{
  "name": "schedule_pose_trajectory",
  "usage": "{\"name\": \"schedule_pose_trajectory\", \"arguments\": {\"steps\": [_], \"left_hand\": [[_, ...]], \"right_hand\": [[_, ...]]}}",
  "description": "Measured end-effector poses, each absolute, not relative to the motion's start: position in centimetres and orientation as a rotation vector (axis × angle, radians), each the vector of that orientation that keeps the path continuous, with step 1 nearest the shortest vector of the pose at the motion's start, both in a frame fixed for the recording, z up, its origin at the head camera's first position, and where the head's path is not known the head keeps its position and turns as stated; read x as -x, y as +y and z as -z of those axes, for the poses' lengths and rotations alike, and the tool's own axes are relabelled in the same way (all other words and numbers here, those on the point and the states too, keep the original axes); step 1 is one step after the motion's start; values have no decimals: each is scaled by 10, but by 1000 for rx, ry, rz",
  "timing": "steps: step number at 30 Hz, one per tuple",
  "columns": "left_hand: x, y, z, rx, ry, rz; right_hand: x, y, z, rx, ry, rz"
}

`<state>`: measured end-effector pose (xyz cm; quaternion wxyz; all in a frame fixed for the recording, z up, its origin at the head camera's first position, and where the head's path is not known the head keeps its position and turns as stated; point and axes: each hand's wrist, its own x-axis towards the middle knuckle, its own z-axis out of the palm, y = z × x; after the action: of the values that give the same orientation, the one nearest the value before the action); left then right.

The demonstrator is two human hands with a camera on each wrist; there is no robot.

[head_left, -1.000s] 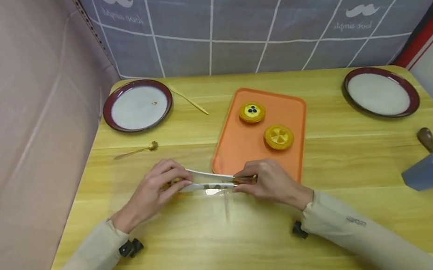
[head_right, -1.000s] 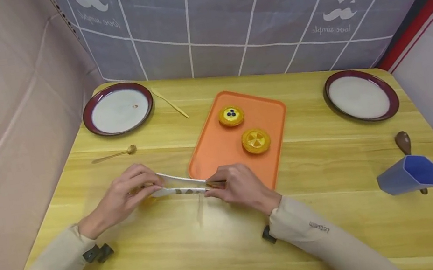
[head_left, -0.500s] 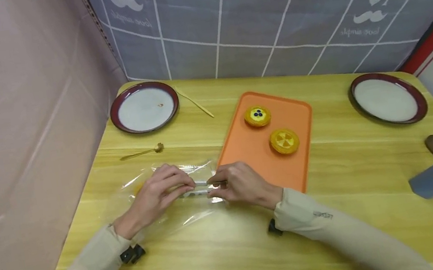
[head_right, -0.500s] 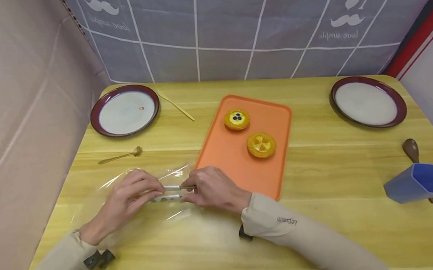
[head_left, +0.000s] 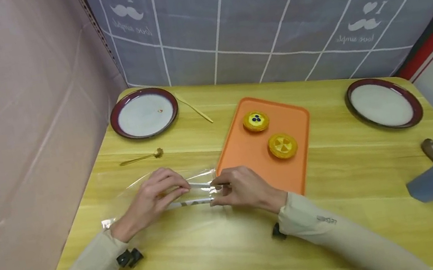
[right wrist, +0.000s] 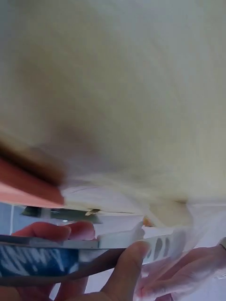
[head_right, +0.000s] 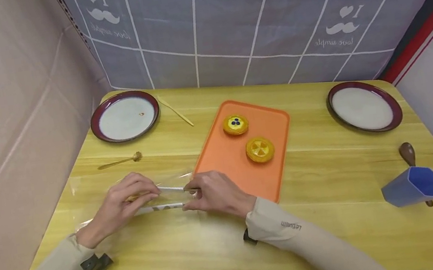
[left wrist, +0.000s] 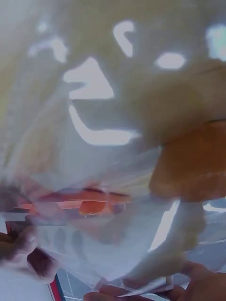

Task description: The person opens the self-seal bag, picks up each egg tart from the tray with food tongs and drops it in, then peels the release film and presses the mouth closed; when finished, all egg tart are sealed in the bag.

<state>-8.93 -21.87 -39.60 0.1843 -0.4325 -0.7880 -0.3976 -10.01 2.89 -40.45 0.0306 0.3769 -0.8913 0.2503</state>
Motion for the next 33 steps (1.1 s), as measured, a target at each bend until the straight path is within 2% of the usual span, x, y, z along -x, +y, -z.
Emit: {"name": "schedule_pose_trajectory", "arguments": {"steps": [11, 20, 33], "left_hand": [[94, -223, 397, 1113, -2291, 1127], [100, -226, 397, 1092, -2263, 1127], [105, -225, 398, 1066, -2247, 1111]], "right_hand": [[80, 101, 384, -998, -2827, -658], [59, 178, 371, -519, -2971, -947], [41, 272, 384, -50, -2891, -794]]}}
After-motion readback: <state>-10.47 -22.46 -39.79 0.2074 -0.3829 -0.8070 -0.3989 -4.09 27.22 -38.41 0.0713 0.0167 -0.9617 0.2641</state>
